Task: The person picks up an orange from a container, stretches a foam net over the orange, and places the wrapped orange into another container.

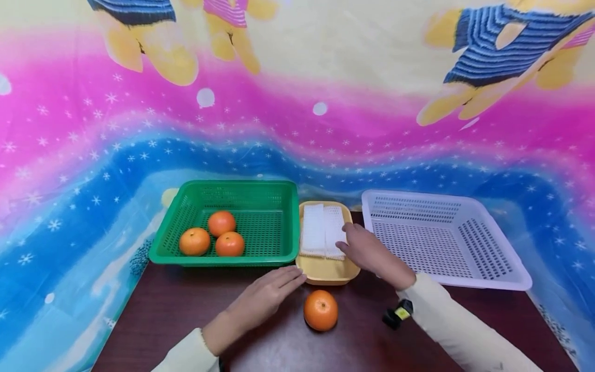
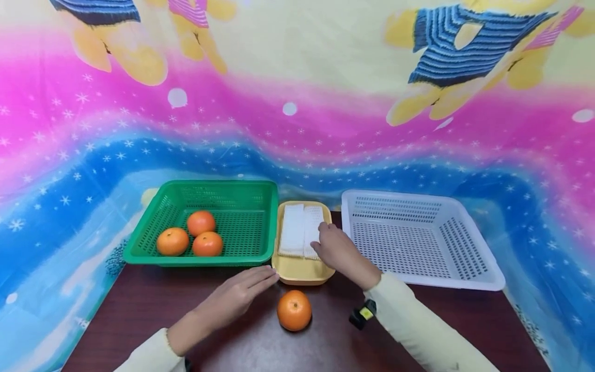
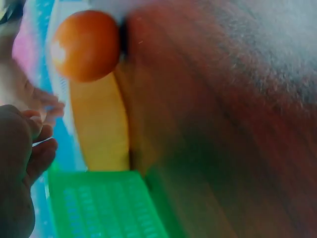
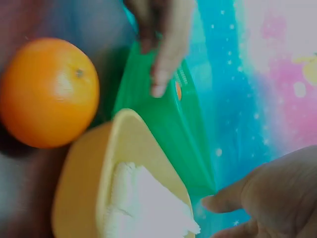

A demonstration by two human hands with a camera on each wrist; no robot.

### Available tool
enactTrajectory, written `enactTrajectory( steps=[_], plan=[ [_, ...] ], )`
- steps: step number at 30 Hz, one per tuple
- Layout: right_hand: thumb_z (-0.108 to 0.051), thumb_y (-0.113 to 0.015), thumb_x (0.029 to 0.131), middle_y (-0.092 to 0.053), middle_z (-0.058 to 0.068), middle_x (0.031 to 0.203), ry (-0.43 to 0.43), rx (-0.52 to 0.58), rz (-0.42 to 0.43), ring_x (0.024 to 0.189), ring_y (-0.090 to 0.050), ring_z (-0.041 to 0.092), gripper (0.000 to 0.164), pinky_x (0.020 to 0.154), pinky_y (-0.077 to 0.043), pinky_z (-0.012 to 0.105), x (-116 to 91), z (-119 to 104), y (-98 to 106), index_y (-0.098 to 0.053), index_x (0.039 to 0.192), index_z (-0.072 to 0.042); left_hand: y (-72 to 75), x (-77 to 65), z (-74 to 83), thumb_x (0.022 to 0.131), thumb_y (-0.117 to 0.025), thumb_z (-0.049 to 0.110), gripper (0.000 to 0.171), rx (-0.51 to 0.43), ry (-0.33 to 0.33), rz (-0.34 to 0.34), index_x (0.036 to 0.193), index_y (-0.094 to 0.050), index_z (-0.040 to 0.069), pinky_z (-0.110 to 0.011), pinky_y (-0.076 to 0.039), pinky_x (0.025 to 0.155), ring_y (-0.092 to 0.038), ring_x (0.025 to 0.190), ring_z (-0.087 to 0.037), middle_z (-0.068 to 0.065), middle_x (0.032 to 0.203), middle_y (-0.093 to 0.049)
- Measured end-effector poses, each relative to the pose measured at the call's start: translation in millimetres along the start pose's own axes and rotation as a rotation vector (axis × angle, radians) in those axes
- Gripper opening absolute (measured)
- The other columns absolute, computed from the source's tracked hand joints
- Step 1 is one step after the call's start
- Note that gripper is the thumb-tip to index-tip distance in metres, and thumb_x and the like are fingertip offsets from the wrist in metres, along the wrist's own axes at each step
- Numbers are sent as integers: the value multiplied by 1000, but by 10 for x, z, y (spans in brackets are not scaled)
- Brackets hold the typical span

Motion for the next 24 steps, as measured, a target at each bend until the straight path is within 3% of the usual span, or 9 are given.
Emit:
enactTrajectory(
  steps=[3, 7, 12, 19, 24],
  plan=[
    [-23, -61, 104, -67, 22, 109, -37, -40, -68, 93, -67, 30, 45, 77, -57, 42, 211, -23, -32, -52, 132, 11, -158, 29, 35, 88, -73, 0, 49, 32, -14, -61, 136, -65, 7, -36, -50, 111, -62, 131, -23, -8, 136, -68],
    [-21, -58, 105, -64, 16, 88, -92, -69, -123, 71, -63, 24, 47, 60, -52, 34, 431, -6, -124, -48, 134, 14, -324, 60, 22, 92, -71, 2, 49, 45, 30, -99, 140, -61, 7, -39, -48, 114, -58, 136, -25, -10, 142, -64],
    [-22, -55, 106, -64, 20, 94, -161, -73, -144, 66, -63, 25, 58, 55, -50, 32, 621, 59, -230, -38, 147, 15, -424, 86, -57, 90, -73, 1, 45, 2, 90, -72, 135, -66, 7, -39, -51, 111, -59, 135, -24, -10, 140, -66],
    [-18, -53, 106, -64, 23, 98, -168, -68, -118, 69, -63, 26, 52, 58, -50, 33, 764, 111, -319, -42, 142, 18, -468, 160, -87, 93, -74, 13, 36, 1, 108, 40, 128, -71, 6, -37, -57, 101, -64, 129, -25, -10, 130, -72],
    [-17, -59, 103, -64, 23, 111, -194, -47, -122, 75, -64, 26, 46, 63, -51, 35, 827, 133, -360, -50, 137, 13, -511, 195, -87, 92, -74, 8, 34, 14, 133, -7, 125, -72, 7, -35, -57, 99, -64, 129, -23, -8, 128, -73]
  ],
)
Point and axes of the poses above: each hand's wrist, its own x-axis towards the middle knuckle, its own y-axis out of the back of the hand, z = x × y, the point moved 7 cm from there along x, towards the middle knuckle
